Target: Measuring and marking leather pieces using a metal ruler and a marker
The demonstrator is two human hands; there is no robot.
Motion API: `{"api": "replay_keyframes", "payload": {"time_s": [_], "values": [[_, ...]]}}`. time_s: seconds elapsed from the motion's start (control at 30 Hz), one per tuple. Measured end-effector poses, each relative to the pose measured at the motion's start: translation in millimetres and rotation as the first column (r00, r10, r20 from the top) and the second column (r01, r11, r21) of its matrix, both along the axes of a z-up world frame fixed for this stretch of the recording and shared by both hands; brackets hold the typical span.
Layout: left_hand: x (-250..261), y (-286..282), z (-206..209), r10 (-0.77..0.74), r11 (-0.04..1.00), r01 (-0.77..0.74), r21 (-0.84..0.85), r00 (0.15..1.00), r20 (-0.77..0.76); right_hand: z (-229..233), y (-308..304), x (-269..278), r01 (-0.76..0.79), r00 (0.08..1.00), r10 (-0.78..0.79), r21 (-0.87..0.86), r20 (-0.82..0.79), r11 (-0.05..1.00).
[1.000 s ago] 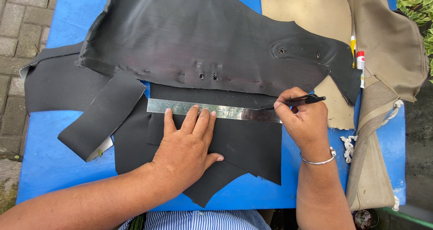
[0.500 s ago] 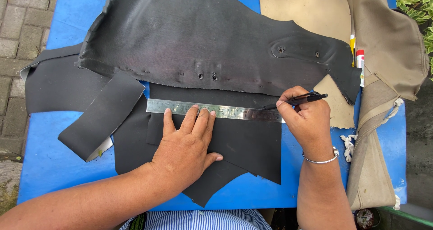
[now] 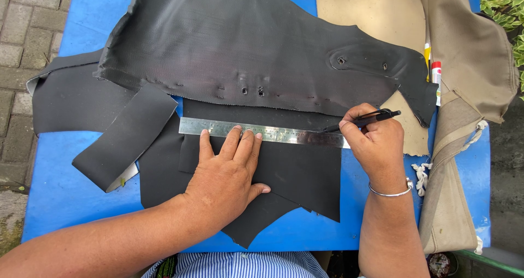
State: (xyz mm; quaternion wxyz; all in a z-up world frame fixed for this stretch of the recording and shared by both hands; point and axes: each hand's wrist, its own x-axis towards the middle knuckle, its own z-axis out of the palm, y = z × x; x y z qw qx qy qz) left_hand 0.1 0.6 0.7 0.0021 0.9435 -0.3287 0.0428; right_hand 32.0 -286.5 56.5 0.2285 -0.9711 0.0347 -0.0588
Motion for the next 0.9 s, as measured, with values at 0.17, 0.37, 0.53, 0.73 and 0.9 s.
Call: {"api": "replay_keyframes", "payload": {"time_s": [0.17, 0.37, 0.53, 0.73, 0.9], "values": [[-1, 0, 3, -0.002, 1.000, 0.001, 0.024, 1.000, 0.011, 3, 2, -1, 0.000, 1.000, 0.000, 0.005, -0.008, 1.000], [-2, 0, 3, 0.002, 1.000, -0.002, 0.001, 1.000, 0.015, 0, 0, -1, -0.026, 0.999, 0.026, -0.013, 0.018, 1.000], [-6, 0, 6, 0.000, 1.000, 0.000, -0.001, 1.000, 0.000, -1, 2, -2, -0.021, 1.000, 0.021, 0.005, 0.011, 1.000], [-6, -2, 4, 0.001, 0.999, -0.001, 0.039, 1.000, -0.013, -4, 1, -2, -0.032, 0.999, 0.032, -0.013, 0.029, 0.999], [-2, -4, 1, 0.046, 0.998, -0.048, -0.050, 0.998, -0.050, -8, -1, -3, -0.028, 0.999, 0.029, -0.017, 0.033, 0.999]]}}
